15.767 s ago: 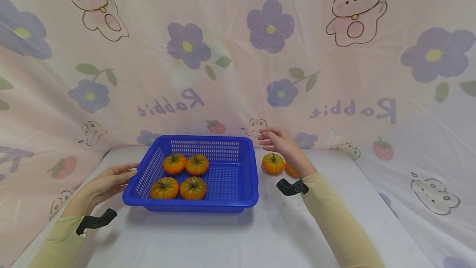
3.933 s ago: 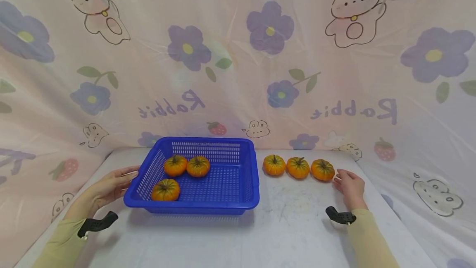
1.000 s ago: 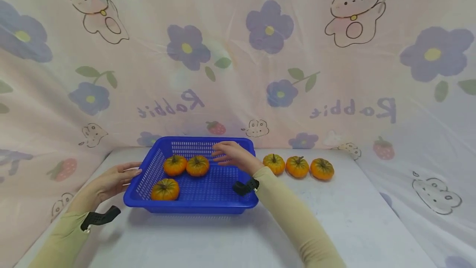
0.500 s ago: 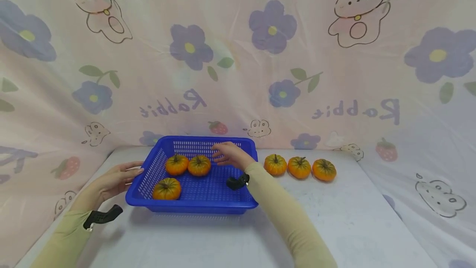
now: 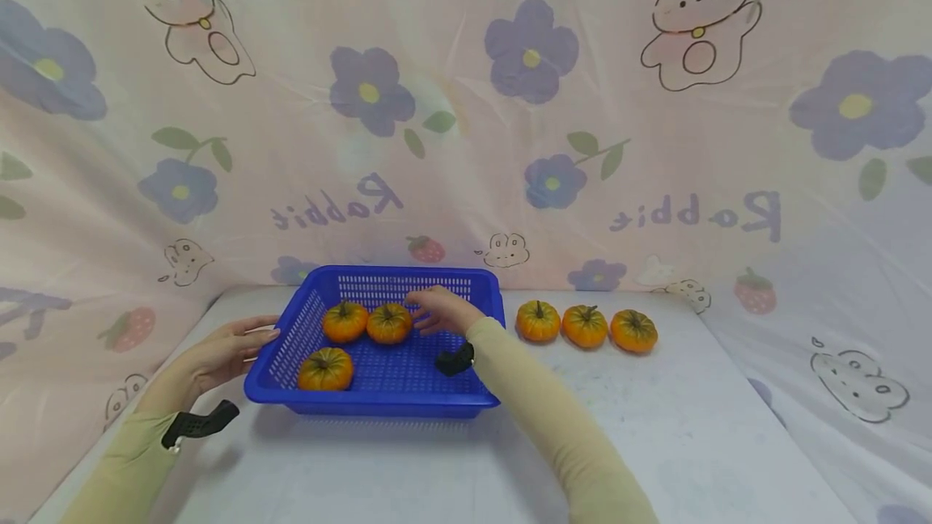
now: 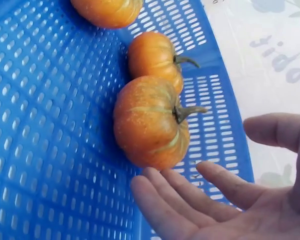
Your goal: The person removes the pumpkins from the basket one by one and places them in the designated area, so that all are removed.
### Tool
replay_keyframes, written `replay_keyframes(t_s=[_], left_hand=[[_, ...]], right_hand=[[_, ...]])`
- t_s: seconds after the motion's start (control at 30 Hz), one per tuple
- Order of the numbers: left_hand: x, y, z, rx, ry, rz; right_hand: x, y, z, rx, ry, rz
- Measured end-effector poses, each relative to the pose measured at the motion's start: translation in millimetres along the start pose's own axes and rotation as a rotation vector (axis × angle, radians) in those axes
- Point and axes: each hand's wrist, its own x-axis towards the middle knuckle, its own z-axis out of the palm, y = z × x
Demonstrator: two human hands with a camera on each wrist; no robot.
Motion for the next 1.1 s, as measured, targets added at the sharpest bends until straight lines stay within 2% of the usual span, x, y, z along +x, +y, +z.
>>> replay_keyframes(t_s=[0.23,0.53,0.73,1.1], left_hand=[[-2.0,1.0,3.0,-0.001,0.01,-0.009],[-2.6,0.3,2.8,-0.009,-0.024,0.005],[-1.7,0.7,3.0,-0.002,0.014,-0.008],[-0.8,1.4,2.2,0.01,0.011,-0.006]], right_hand=[[2.8,0,0,-0.034,0.005,0.027],[10.7,4,1,-0.045,-0.007,0.051],[16.3,7,5,0.014,-0.014,0.073],[17.1,9,9,0.095,0.029,0.125]])
